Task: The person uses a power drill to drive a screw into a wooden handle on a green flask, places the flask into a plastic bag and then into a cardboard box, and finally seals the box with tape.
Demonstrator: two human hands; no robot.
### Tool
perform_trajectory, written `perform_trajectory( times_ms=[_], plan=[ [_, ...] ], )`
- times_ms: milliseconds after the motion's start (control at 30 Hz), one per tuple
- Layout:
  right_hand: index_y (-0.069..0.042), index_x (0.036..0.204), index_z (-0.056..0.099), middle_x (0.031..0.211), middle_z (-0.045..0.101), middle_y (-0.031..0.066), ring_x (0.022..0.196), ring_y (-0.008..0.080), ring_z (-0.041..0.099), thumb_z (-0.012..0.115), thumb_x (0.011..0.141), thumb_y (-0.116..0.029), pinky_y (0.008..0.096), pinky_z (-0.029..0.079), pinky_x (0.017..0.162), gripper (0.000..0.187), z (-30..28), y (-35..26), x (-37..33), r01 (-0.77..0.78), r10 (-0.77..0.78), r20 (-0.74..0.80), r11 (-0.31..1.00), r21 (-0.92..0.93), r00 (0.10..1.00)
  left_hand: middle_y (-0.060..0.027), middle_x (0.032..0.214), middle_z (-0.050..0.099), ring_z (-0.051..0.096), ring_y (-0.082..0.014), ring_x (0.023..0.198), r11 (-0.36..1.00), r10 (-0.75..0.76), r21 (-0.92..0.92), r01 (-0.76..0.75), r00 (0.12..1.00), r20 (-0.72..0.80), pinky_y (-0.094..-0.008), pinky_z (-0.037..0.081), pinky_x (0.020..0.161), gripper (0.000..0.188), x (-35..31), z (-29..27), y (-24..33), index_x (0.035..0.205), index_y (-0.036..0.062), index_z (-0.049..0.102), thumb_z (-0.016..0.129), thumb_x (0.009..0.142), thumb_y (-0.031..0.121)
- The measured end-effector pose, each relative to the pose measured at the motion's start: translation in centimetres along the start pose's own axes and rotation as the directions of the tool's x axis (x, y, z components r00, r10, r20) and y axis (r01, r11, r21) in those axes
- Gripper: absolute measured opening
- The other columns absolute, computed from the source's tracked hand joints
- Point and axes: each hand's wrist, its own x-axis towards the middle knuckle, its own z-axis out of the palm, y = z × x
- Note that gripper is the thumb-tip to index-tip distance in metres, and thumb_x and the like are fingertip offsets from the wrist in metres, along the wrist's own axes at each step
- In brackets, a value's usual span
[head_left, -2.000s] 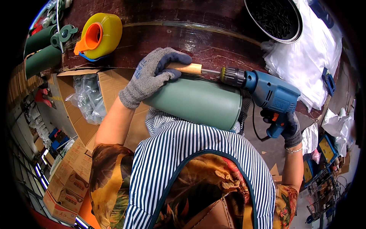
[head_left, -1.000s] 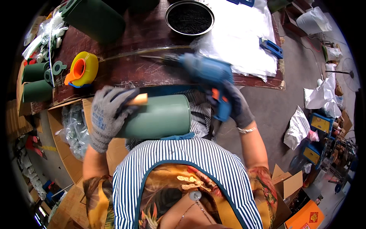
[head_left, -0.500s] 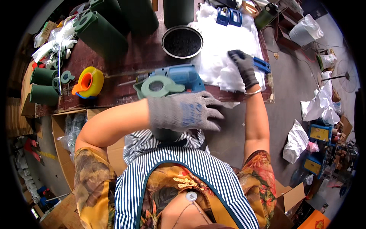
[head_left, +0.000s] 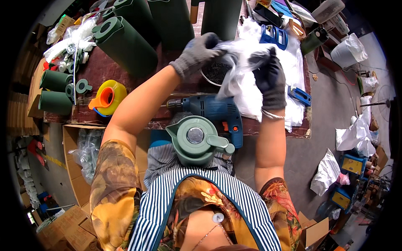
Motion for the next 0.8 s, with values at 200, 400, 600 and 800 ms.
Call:
perform_trajectory(
  times_ms=[200, 400, 600, 800],
  plan=[
    [0.002, 0.121, 0.064, 0.107, 0.069, 0.0096, 0.099, 0.0155, 0.066, 0.068, 0.097, -0.026, 0.0273, 0.053, 0.085, 0.037, 5.8, -0.7, -9.4, -0.346, 0.429, -0.172, 0.371, -0.862, 0.887, -0.0085, 0.103, 0.067, 0.065, -0.0177, 0.092, 0.731, -0.121, -0.644, 0.225, 0.972, 0.203, -0.0297, 0.055, 0.084, 0.027, -6.5, -2.6, -2.8, 0.113, -0.0003, 0.061, 0.067, 0.087, 0.004],
    [-0.012, 0.108, 0.070, 0.100, 0.065, 0.0058, 0.097, 0.0291, 0.063, 0.076, 0.075, -0.017, 0.0443, 0.048, 0.104, 0.034, 11.1, -4.3, -16.0, 0.569, 0.545, 0.506, 0.063, -0.820, 0.669, -0.0160, 0.112, 0.066, 0.068, -0.0298, 0.104, 0.924, 0.379, 0.137, -0.357, 0.899, -0.218, -0.0404, 0.055, 0.094, 0.037, -23.7, -6.1, 1.7, 0.118, 0.0007, 0.057, 0.066, 0.083, 0.000],
    [-0.016, 0.101, 0.070, 0.098, 0.066, 0.0037, 0.104, 0.0274, 0.064, 0.076, 0.072, -0.014, 0.0504, 0.046, 0.105, 0.029, 4.8, 2.0, -24.0, 0.665, 0.144, 0.654, -0.278, -0.694, 0.743, -0.0176, 0.112, 0.062, 0.059, -0.0400, 0.117, 0.849, 0.418, 0.421, -0.318, 0.893, -0.169, -0.0518, 0.046, 0.105, 0.026, -34.4, 1.0, -1.2, 0.101, 0.0033, 0.059, 0.070, 0.077, 0.000],
    [-0.015, 0.107, 0.070, 0.117, 0.066, 0.0074, 0.117, 0.0284, 0.062, 0.066, 0.081, -0.024, 0.0439, 0.049, 0.097, 0.028, -1.7, 10.3, -33.2, 0.570, 0.386, 0.484, -0.144, -0.809, 0.785, -0.0193, 0.117, 0.064, 0.063, -0.0341, 0.116, 0.894, 0.193, 0.388, -0.224, 0.974, 0.118, -0.0439, 0.049, 0.103, 0.036, -37.8, -5.6, -2.6, 0.112, 0.0011, 0.067, 0.070, 0.079, 0.014]
  ],
)
